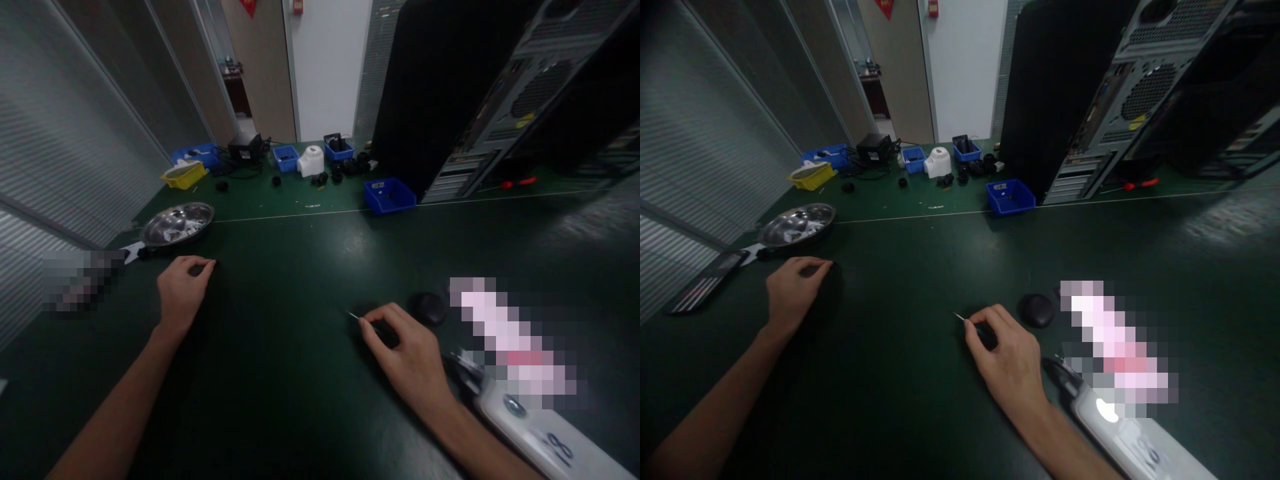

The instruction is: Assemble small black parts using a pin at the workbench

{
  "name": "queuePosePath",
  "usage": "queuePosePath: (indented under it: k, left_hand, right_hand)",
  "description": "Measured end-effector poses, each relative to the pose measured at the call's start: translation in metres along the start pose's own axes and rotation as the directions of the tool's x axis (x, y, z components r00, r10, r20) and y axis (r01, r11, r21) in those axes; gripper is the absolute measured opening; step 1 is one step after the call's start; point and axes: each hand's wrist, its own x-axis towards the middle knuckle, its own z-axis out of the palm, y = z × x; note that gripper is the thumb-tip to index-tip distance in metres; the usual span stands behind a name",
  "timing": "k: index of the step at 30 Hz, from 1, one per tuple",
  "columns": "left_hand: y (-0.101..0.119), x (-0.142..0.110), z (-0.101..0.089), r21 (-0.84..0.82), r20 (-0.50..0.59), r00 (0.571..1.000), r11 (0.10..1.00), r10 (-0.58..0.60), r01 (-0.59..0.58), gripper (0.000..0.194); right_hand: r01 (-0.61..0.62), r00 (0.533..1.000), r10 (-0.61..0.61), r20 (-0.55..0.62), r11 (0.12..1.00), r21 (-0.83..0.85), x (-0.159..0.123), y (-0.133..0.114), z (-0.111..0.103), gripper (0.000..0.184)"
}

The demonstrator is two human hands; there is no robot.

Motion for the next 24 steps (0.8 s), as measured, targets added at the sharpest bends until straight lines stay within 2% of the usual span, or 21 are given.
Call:
queuePosePath:
  k: [4, 8, 17, 20, 24]
  left_hand:
    - [-0.002, 0.001, 0.001, -0.07, -0.015, 0.99, 0.988, -0.14, 0.139, 0.033]
    - [-0.001, 0.003, 0.005, -0.138, -0.016, 0.954, 0.945, -0.3, 0.295, 0.029]
    - [-0.009, 0.008, 0.012, -0.228, 0.034, 0.918, 0.891, -0.396, 0.393, 0.033]
    - [-0.011, 0.007, 0.009, -0.2, 0.051, 0.934, 0.912, -0.354, 0.357, 0.034]
    - [-0.013, 0.005, -0.001, -0.054, 0.045, 0.996, 0.995, -0.08, 0.082, 0.032]
  right_hand:
    - [-0.002, 1.0, 0.002, 0.0, 1.0, -0.003, 0.0, 0.001, 0.001, 0.023]
    - [-0.009, 1.0, 0.009, 0.009, 1.0, -0.004, 0.0, 0.003, 0.002, 0.023]
    - [-0.013, 1.0, 0.013, 0.004, 1.0, -0.004, 0.0, 0.001, 0.002, 0.022]
    - [-0.001, 1.0, 0.001, 0.002, 1.0, 0.001, 0.0, 0.001, 0.002, 0.023]
    - [0.002, 1.0, -0.002, -0.001, 1.0, 0.005, 0.0, 0.001, 0.002, 0.023]
